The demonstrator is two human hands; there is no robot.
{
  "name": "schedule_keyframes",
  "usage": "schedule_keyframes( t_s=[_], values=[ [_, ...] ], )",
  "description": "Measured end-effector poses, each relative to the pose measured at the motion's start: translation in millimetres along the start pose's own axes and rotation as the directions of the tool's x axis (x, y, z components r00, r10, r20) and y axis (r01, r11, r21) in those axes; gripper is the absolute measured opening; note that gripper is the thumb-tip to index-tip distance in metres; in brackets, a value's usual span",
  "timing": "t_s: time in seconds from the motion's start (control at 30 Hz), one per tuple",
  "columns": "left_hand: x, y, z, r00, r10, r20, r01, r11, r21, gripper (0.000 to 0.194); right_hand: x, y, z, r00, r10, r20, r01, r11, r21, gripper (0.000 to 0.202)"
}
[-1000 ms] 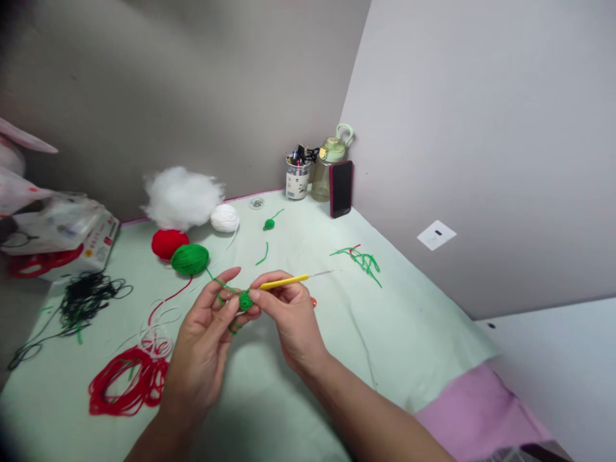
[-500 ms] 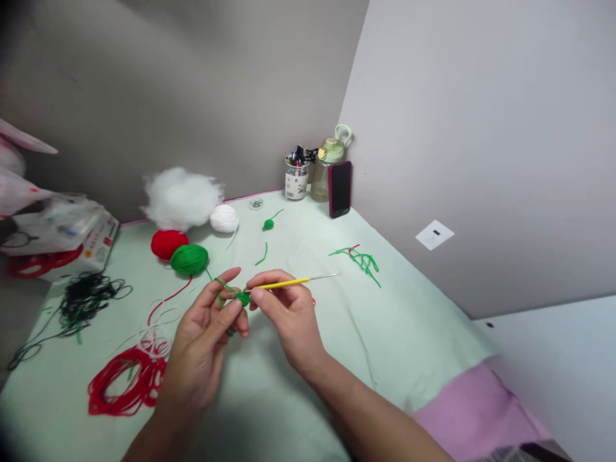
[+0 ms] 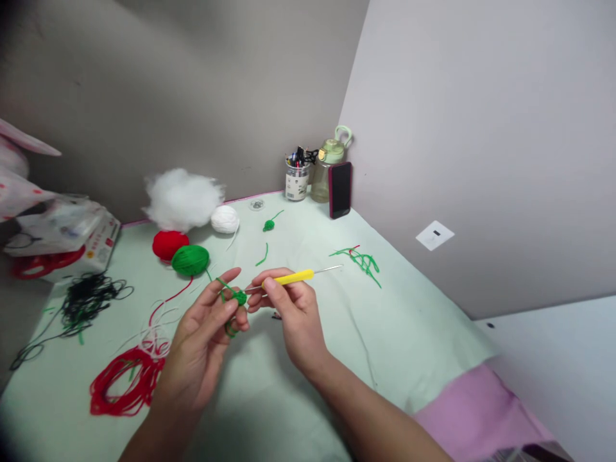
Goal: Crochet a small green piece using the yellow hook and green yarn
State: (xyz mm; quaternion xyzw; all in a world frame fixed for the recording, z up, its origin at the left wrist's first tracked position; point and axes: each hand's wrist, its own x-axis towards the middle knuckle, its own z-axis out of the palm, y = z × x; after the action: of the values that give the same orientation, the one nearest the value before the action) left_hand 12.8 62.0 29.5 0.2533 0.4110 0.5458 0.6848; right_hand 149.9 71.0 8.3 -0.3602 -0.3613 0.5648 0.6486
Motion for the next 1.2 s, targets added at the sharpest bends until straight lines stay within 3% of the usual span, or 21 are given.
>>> schedule_keyframes(
  t_s=[0.3,0.53,0.6,0.67,0.73,0.8,0.83,0.87,0.9,1.03,1.2],
  values=[
    [3.6,-0.3,-1.1,0.999,-0.028,0.02,0.028,1.0,-0.009,0.04,-1.9,0.0,-0.3,1.0,-0.004,-0.001,0.004,1.0,0.0,0.02],
    [3.9,-1.1,-1.4,1.0,0.009,0.017,-0.01,0.998,0.062,0.039,-1.8,3.5,-3.4,0.999,-0.033,0.041,0.037,0.995,-0.091,0.02],
    [3.5,-1.3,-2.1,1.0,0.027,0.011,-0.028,0.995,0.098,0.045,-2.1,2.8,-4.1,0.996,-0.061,0.063,0.068,0.99,-0.124,0.02],
    [1.9,-1.2,-2.8,0.999,0.042,0.002,-0.042,0.991,0.125,0.057,-3.5,2.4,-5.2,0.982,-0.154,0.112,0.177,0.955,-0.239,0.019],
    [-0.1,-0.6,-3.0,1.0,0.024,0.012,-0.026,0.992,0.121,0.069,-5.9,3.5,-6.8,0.912,-0.334,0.238,0.408,0.802,-0.436,0.019],
    [-1.5,0.7,-2.4,0.998,-0.043,0.05,0.04,0.997,0.065,0.074,-8.3,5.6,-8.5,0.78,-0.486,0.394,0.623,0.539,-0.567,0.032],
    [-1.8,1.7,-1.9,0.993,-0.09,0.075,0.088,0.996,0.024,0.075,-9.2,6.3,-9.2,0.724,-0.528,0.443,0.681,0.446,-0.581,0.038],
    [-1.8,2.9,-1.3,0.986,-0.134,0.098,0.137,0.99,-0.019,0.075,-9.7,6.4,-9.5,0.7,-0.545,0.461,0.703,0.414,-0.578,0.041],
    [-1.5,4.4,-0.8,0.979,-0.17,0.116,0.177,0.982,-0.059,0.074,-9.8,5.5,-9.4,0.713,-0.538,0.449,0.693,0.446,-0.567,0.041],
    [0.9,12.0,-2.2,0.965,-0.217,0.149,0.239,0.96,-0.147,0.062,-8.8,-5.5,-7.1,0.857,-0.393,0.333,0.511,0.726,-0.46,0.027],
    [3.2,18.3,-9.0,0.971,-0.175,0.165,0.203,0.964,-0.17,0.046,-4.8,-15.9,-8.8,0.953,-0.254,0.165,0.287,0.931,-0.224,0.016]
  ],
)
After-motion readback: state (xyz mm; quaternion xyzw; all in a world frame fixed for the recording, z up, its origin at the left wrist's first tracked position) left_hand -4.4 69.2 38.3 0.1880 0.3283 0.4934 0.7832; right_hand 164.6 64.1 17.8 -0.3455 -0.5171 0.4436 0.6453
